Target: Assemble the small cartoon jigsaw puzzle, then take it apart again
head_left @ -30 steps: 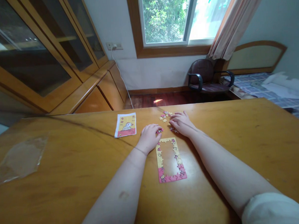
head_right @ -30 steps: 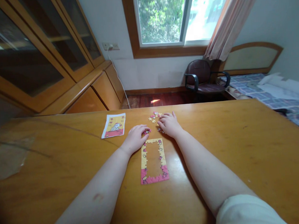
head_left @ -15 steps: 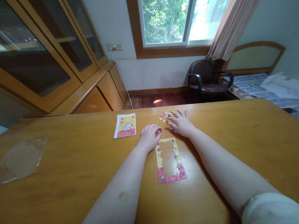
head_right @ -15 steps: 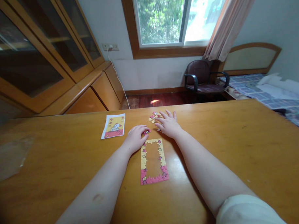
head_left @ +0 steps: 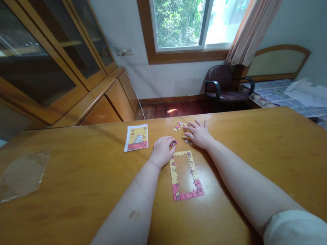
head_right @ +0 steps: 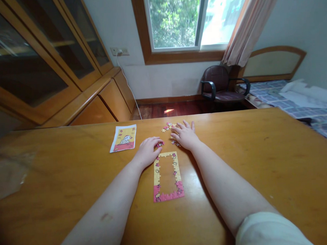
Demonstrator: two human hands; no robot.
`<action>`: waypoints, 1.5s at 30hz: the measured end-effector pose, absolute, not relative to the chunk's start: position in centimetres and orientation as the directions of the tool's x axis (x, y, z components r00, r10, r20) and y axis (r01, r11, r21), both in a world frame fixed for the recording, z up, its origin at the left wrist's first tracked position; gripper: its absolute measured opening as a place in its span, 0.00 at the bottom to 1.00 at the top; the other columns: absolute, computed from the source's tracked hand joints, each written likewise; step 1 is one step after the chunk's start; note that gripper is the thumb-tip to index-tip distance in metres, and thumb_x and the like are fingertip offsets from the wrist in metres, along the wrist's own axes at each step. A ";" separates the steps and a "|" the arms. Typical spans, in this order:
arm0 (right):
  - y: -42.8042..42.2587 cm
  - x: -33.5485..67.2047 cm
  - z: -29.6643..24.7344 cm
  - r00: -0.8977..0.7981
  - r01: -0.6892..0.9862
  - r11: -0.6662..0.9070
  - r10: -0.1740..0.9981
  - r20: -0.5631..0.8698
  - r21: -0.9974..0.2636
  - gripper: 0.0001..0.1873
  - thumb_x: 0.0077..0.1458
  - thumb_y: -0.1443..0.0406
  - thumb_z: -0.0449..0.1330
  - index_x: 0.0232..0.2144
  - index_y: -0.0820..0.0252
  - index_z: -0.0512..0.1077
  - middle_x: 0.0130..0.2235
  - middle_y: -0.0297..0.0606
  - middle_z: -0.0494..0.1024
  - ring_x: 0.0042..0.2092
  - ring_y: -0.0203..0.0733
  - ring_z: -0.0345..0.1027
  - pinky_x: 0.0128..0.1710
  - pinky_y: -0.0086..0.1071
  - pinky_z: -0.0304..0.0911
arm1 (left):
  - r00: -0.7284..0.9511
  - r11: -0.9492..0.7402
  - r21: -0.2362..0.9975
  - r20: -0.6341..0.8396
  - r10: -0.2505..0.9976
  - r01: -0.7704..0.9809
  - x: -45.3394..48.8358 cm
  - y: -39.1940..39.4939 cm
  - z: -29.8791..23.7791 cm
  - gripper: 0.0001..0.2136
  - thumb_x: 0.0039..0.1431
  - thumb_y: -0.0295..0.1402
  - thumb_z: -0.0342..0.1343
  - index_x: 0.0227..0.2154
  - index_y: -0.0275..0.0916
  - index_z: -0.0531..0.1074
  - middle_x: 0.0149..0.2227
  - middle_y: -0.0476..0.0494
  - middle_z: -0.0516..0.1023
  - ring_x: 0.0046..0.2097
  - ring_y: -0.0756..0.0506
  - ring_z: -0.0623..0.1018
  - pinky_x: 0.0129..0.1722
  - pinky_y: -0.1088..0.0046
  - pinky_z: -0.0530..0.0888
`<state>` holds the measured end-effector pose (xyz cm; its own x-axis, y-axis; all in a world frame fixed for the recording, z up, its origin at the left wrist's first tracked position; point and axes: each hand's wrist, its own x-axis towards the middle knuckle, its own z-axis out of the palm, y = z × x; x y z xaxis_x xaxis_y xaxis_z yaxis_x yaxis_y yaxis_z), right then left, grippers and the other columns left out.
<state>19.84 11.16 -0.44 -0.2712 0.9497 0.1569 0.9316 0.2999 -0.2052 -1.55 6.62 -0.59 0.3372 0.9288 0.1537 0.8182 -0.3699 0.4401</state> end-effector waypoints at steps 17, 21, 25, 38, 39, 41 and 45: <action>11.6 20.0 -1.2 -0.080 0.969 0.115 0.983 0.166 -0.216 0.24 0.62 0.51 0.44 0.46 0.54 0.73 0.54 0.42 0.70 0.62 0.59 0.49 0.59 0.66 0.28 | 0.327 -0.352 0.456 0.135 0.935 0.818 -1.5 6.6 -0.3 0.12 0.56 0.32 0.54 0.43 0.44 0.74 0.52 0.46 0.73 0.55 0.42 0.69 0.57 0.61 0.63; 11.7 20.1 -1.5 -0.123 0.971 0.151 0.980 0.155 -0.185 0.27 0.61 0.49 0.46 0.55 0.54 0.66 0.61 0.43 0.62 0.64 0.63 0.42 0.59 0.66 0.28 | 0.328 -0.351 0.451 0.131 0.936 0.821 -1.5 6.6 -0.3 0.12 0.56 0.33 0.54 0.43 0.44 0.74 0.52 0.46 0.73 0.55 0.41 0.69 0.57 0.60 0.63; 11.5 19.9 -1.3 -0.282 0.933 0.306 0.948 0.147 -0.188 0.28 0.61 0.49 0.45 0.59 0.50 0.62 0.61 0.39 0.64 0.65 0.59 0.41 0.59 0.66 0.23 | 0.329 -0.360 0.450 0.148 0.932 0.817 -1.6 6.6 -0.5 0.12 0.56 0.33 0.54 0.43 0.44 0.74 0.52 0.46 0.73 0.55 0.41 0.68 0.57 0.61 0.63; 10.2 18.7 0.2 -0.406 0.844 0.451 0.891 0.204 -0.290 0.20 0.63 0.54 0.47 0.40 0.50 0.78 0.47 0.36 0.78 0.58 0.53 0.57 0.61 0.60 0.20 | 0.329 -0.354 0.442 0.135 0.934 0.824 -1.4 6.5 -0.2 0.11 0.56 0.33 0.54 0.43 0.44 0.73 0.51 0.46 0.74 0.54 0.42 0.69 0.57 0.62 0.63; 10.0 18.6 0.4 -0.449 0.821 0.486 0.874 0.187 -0.299 0.20 0.63 0.54 0.47 0.41 0.50 0.78 0.48 0.36 0.77 0.58 0.52 0.56 0.62 0.60 0.20 | 0.327 -0.355 0.440 0.140 0.934 0.825 -1.5 6.5 -0.2 0.11 0.56 0.33 0.54 0.43 0.43 0.73 0.51 0.45 0.74 0.54 0.42 0.70 0.56 0.63 0.64; 9.8 18.4 0.7 -0.543 0.765 0.558 0.827 0.145 -0.322 0.20 0.63 0.55 0.47 0.44 0.50 0.76 0.49 0.36 0.76 0.59 0.52 0.55 0.62 0.60 0.22 | 0.322 -0.353 0.438 0.147 0.935 0.827 -1.5 6.5 -0.3 0.12 0.56 0.33 0.53 0.44 0.43 0.71 0.50 0.45 0.74 0.53 0.42 0.70 0.55 0.64 0.65; 9.8 18.2 0.6 -0.589 0.736 0.600 0.796 0.140 -0.313 0.21 0.63 0.54 0.45 0.50 0.48 0.72 0.56 0.34 0.71 0.62 0.51 0.51 0.62 0.59 0.25 | 0.342 -0.371 0.415 0.146 0.928 0.831 -1.6 6.5 -0.7 0.18 0.58 0.33 0.52 0.52 0.42 0.67 0.53 0.44 0.72 0.54 0.42 0.69 0.56 0.63 0.64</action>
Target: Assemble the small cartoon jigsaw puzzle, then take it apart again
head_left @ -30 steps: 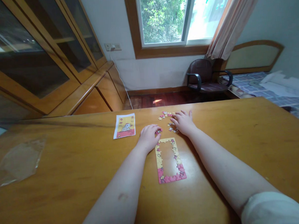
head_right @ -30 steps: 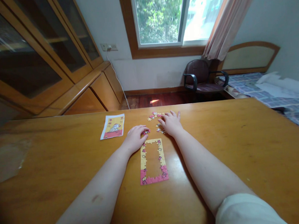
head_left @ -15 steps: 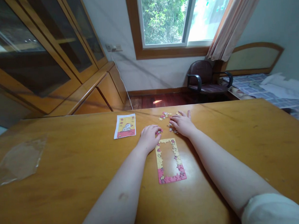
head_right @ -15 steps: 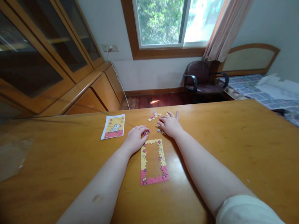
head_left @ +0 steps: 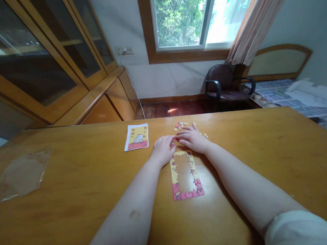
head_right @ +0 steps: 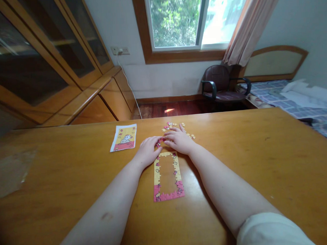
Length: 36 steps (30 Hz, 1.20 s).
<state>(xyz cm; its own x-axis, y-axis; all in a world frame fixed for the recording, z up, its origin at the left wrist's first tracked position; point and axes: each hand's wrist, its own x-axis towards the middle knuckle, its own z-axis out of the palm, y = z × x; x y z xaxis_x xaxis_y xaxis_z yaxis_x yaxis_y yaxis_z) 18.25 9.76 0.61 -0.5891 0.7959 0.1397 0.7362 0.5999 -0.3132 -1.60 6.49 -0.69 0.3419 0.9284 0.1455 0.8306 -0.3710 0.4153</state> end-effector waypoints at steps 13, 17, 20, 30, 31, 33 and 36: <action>10.3 18.0 -0.3 -0.483 0.836 0.486 0.872 0.081 -0.255 0.34 0.60 0.47 0.46 0.63 0.55 0.53 0.62 0.43 0.62 0.67 0.54 0.39 0.63 0.58 0.26 | 0.341 -0.348 0.371 0.089 0.936 0.861 -1.4 6.3 -0.8 0.19 0.60 0.39 0.51 0.54 0.42 0.66 0.59 0.41 0.65 0.59 0.41 0.64 0.60 0.58 0.57; 10.5 18.2 -0.6 -0.458 0.841 0.470 0.882 0.111 -0.269 0.30 0.61 0.49 0.47 0.60 0.55 0.58 0.60 0.43 0.64 0.66 0.52 0.42 0.63 0.57 0.26 | 0.338 -0.346 0.379 0.090 0.937 0.858 -1.3 6.3 -0.7 0.20 0.59 0.39 0.52 0.54 0.42 0.66 0.59 0.41 0.65 0.59 0.41 0.63 0.60 0.58 0.57; 10.5 18.2 -0.7 -0.459 0.836 0.475 0.880 0.127 -0.273 0.31 0.60 0.50 0.48 0.61 0.54 0.55 0.61 0.41 0.62 0.66 0.52 0.40 0.63 0.57 0.26 | 0.336 -0.343 0.380 0.085 0.938 0.859 -1.3 6.4 -0.7 0.20 0.59 0.38 0.52 0.53 0.42 0.66 0.60 0.41 0.65 0.60 0.40 0.63 0.61 0.58 0.57; 10.6 18.1 -0.7 -0.437 0.861 0.450 0.893 0.110 -0.236 0.28 0.60 0.54 0.49 0.59 0.59 0.58 0.60 0.46 0.64 0.66 0.51 0.42 0.63 0.56 0.25 | 0.352 -0.372 0.387 0.123 0.928 0.844 -1.4 6.7 -1.2 0.19 0.58 0.39 0.53 0.52 0.42 0.66 0.58 0.41 0.66 0.59 0.40 0.64 0.60 0.59 0.58; 10.7 18.1 -0.8 -0.442 0.861 0.453 0.891 0.100 -0.231 0.28 0.60 0.54 0.50 0.59 0.59 0.59 0.60 0.46 0.64 0.66 0.51 0.42 0.63 0.57 0.25 | 0.352 -0.371 0.391 0.122 0.928 0.842 -1.4 6.7 -1.2 0.19 0.58 0.39 0.53 0.52 0.42 0.66 0.58 0.41 0.66 0.59 0.40 0.64 0.60 0.59 0.58; 10.7 18.0 -0.9 -0.451 0.857 0.462 0.887 0.099 -0.228 0.27 0.59 0.54 0.50 0.57 0.59 0.61 0.59 0.46 0.66 0.65 0.50 0.43 0.63 0.57 0.25 | 0.352 -0.370 0.395 0.120 0.928 0.841 -1.4 6.7 -1.1 0.19 0.58 0.38 0.53 0.52 0.42 0.67 0.58 0.42 0.67 0.58 0.41 0.65 0.59 0.60 0.59; 10.7 18.0 -0.6 -0.456 0.850 0.472 0.881 0.123 -0.235 0.21 0.59 0.55 0.51 0.51 0.58 0.65 0.54 0.44 0.70 0.64 0.49 0.47 0.63 0.57 0.25 | 0.353 -0.368 0.390 0.112 0.929 0.844 -1.3 6.7 -1.0 0.18 0.58 0.38 0.53 0.51 0.43 0.67 0.58 0.43 0.67 0.58 0.41 0.65 0.59 0.60 0.59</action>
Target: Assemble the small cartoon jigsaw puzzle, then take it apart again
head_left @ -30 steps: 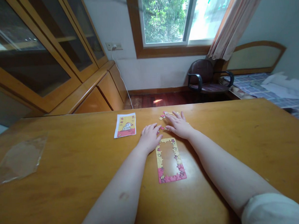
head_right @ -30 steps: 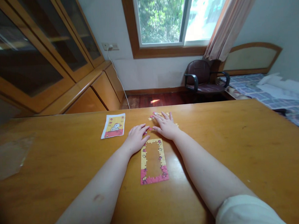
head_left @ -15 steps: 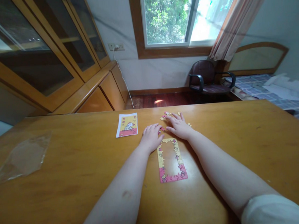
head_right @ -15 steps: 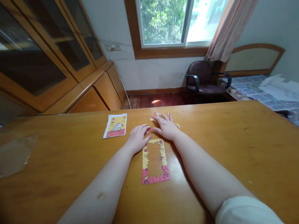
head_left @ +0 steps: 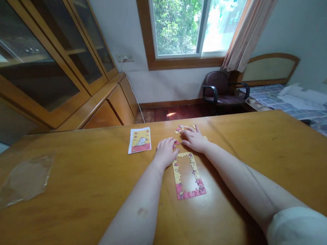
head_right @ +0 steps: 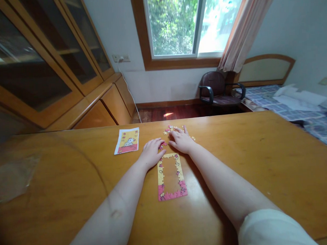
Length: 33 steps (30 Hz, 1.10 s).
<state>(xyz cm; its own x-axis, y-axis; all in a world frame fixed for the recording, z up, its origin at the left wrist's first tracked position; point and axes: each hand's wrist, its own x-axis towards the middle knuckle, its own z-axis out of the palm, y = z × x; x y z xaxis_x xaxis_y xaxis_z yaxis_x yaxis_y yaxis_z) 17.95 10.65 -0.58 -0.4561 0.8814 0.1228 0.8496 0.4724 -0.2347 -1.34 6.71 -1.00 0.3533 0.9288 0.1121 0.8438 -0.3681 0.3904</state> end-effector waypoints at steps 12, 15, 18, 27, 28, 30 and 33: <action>11.9 18.1 0.2 -0.512 0.826 0.512 0.857 0.065 -0.236 0.23 0.59 0.54 0.51 0.53 0.57 0.64 0.57 0.45 0.68 0.63 0.51 0.48 0.62 0.60 0.27 | 0.342 -0.360 0.398 0.118 0.932 0.844 -1.2 6.6 -0.7 0.19 0.57 0.38 0.54 0.52 0.41 0.67 0.58 0.42 0.68 0.58 0.40 0.65 0.60 0.60 0.58; 11.5 18.4 0.0 -0.524 0.823 0.528 0.848 0.078 -0.209 0.23 0.60 0.53 0.50 0.53 0.58 0.65 0.57 0.46 0.67 0.64 0.51 0.47 0.62 0.60 0.28 | 0.339 -0.355 0.399 0.113 0.934 0.846 -1.1 6.5 -0.4 0.20 0.57 0.38 0.54 0.52 0.41 0.67 0.58 0.42 0.68 0.59 0.40 0.65 0.60 0.60 0.58; 11.2 18.5 0.2 -0.523 0.823 0.529 0.848 0.088 -0.207 0.21 0.60 0.54 0.50 0.51 0.58 0.66 0.57 0.47 0.68 0.64 0.50 0.47 0.62 0.59 0.28 | 0.337 -0.344 0.400 0.090 0.937 0.850 -1.1 6.6 -0.2 0.19 0.57 0.38 0.54 0.52 0.40 0.67 0.58 0.41 0.67 0.59 0.40 0.65 0.60 0.60 0.58; 12.6 17.8 0.1 -0.524 0.807 0.512 0.850 0.043 -0.294 0.25 0.59 0.53 0.51 0.55 0.58 0.62 0.57 0.46 0.67 0.63 0.53 0.49 0.62 0.60 0.28 | 0.350 -0.364 0.377 0.109 0.930 0.852 -1.3 6.7 -0.9 0.20 0.58 0.39 0.53 0.52 0.41 0.66 0.58 0.43 0.67 0.59 0.41 0.64 0.60 0.61 0.58; 12.7 17.8 0.1 -0.521 0.807 0.508 0.852 0.042 -0.301 0.25 0.59 0.53 0.52 0.55 0.58 0.62 0.57 0.46 0.68 0.63 0.53 0.49 0.61 0.60 0.28 | 0.348 -0.362 0.377 0.108 0.931 0.852 -1.3 6.7 -0.9 0.20 0.58 0.39 0.53 0.52 0.42 0.66 0.58 0.43 0.67 0.59 0.41 0.64 0.60 0.61 0.58; 12.8 17.8 0.2 -0.514 0.803 0.501 0.856 0.050 -0.323 0.24 0.59 0.53 0.52 0.53 0.57 0.64 0.56 0.45 0.69 0.62 0.53 0.50 0.61 0.61 0.28 | 0.347 -0.359 0.380 0.103 0.932 0.852 -1.2 6.7 -0.9 0.20 0.58 0.39 0.53 0.52 0.42 0.66 0.58 0.43 0.67 0.59 0.41 0.64 0.60 0.61 0.58; 12.4 18.2 0.6 -0.509 0.790 0.494 0.859 0.061 -0.364 0.19 0.59 0.53 0.51 0.48 0.56 0.67 0.54 0.43 0.71 0.61 0.52 0.52 0.61 0.61 0.27 | 0.351 -0.361 0.385 0.100 0.931 0.849 -1.2 6.8 -0.8 0.19 0.57 0.39 0.53 0.52 0.43 0.67 0.58 0.44 0.67 0.59 0.41 0.64 0.61 0.61 0.57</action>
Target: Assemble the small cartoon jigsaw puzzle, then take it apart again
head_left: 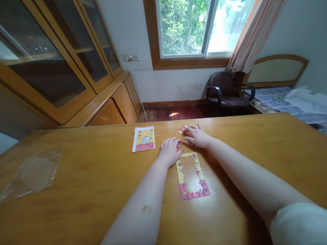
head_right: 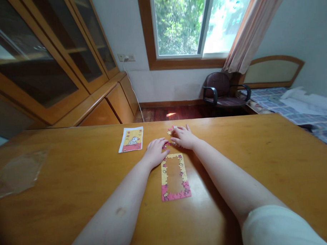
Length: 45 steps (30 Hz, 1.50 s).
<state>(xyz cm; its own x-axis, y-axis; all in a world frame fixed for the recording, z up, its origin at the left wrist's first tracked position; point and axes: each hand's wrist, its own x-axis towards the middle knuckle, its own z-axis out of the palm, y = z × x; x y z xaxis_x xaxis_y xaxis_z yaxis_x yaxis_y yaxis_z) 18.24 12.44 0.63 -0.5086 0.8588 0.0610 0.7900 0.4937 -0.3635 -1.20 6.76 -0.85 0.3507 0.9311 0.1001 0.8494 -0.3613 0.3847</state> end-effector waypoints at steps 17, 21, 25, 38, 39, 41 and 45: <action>8.3 27.9 -2.6 -0.170 0.943 0.206 0.973 0.155 -0.262 0.36 0.58 0.50 0.49 0.63 0.62 0.52 0.63 0.52 0.57 0.63 0.57 0.51 0.62 0.58 0.43 | 0.341 -0.347 0.387 0.085 0.936 0.854 -1.2 6.7 -0.6 0.20 0.57 0.39 0.53 0.52 0.41 0.67 0.58 0.43 0.67 0.59 0.41 0.64 0.61 0.60 0.57; 9.1 27.0 -2.5 -0.305 0.922 0.329 0.942 0.139 -0.205 0.37 0.59 0.49 0.47 0.65 0.59 0.48 0.65 0.47 0.53 0.65 0.53 0.48 0.62 0.54 0.45 | 0.349 -0.355 0.383 0.087 0.933 0.853 -1.3 6.9 -0.8 0.19 0.57 0.39 0.53 0.52 0.42 0.67 0.58 0.43 0.67 0.59 0.41 0.64 0.60 0.60 0.57; 11.2 26.2 -2.0 -0.279 0.940 0.288 0.957 0.076 -0.183 0.35 0.60 0.51 0.46 0.65 0.57 0.48 0.66 0.45 0.51 0.66 0.51 0.45 0.63 0.52 0.44 | 0.348 -0.358 0.385 0.098 0.932 0.851 -1.4 6.8 -0.9 0.19 0.57 0.39 0.53 0.52 0.42 0.67 0.58 0.43 0.67 0.59 0.41 0.65 0.60 0.60 0.58; 15.8 24.4 -1.9 -0.377 0.910 0.375 0.926 0.025 -0.177 0.28 0.64 0.55 0.41 0.63 0.53 0.55 0.66 0.40 0.53 0.66 0.47 0.44 0.63 0.51 0.41 | 0.340 -0.349 0.387 0.093 0.936 0.854 -1.4 6.8 -0.7 0.20 0.57 0.39 0.53 0.52 0.42 0.67 0.58 0.44 0.67 0.59 0.42 0.64 0.60 0.61 0.58; 15.8 24.2 -1.9 -0.373 0.910 0.375 0.927 0.049 -0.177 0.28 0.64 0.55 0.42 0.63 0.54 0.55 0.65 0.40 0.53 0.66 0.47 0.44 0.63 0.51 0.41 | 0.341 -0.349 0.387 0.092 0.936 0.854 -1.4 6.8 -0.7 0.20 0.57 0.39 0.53 0.52 0.42 0.67 0.58 0.44 0.67 0.59 0.42 0.64 0.60 0.61 0.58; 15.7 23.9 -1.7 -0.397 0.897 0.410 0.912 0.107 -0.165 0.28 0.63 0.55 0.43 0.63 0.54 0.55 0.65 0.41 0.54 0.66 0.47 0.45 0.64 0.52 0.39 | 0.341 -0.347 0.387 0.088 0.936 0.854 -1.4 6.7 -0.8 0.20 0.57 0.39 0.53 0.52 0.42 0.66 0.58 0.44 0.67 0.59 0.41 0.64 0.60 0.60 0.58; 14.9 23.1 -1.2 -0.547 0.818 0.561 0.827 0.133 -0.125 0.27 0.63 0.55 0.44 0.62 0.51 0.57 0.65 0.38 0.56 0.66 0.48 0.46 0.64 0.52 0.37 | 0.341 -0.346 0.384 0.084 0.936 0.856 -1.4 6.7 -0.9 0.20 0.58 0.40 0.53 0.52 0.43 0.66 0.59 0.44 0.66 0.59 0.41 0.64 0.60 0.61 0.58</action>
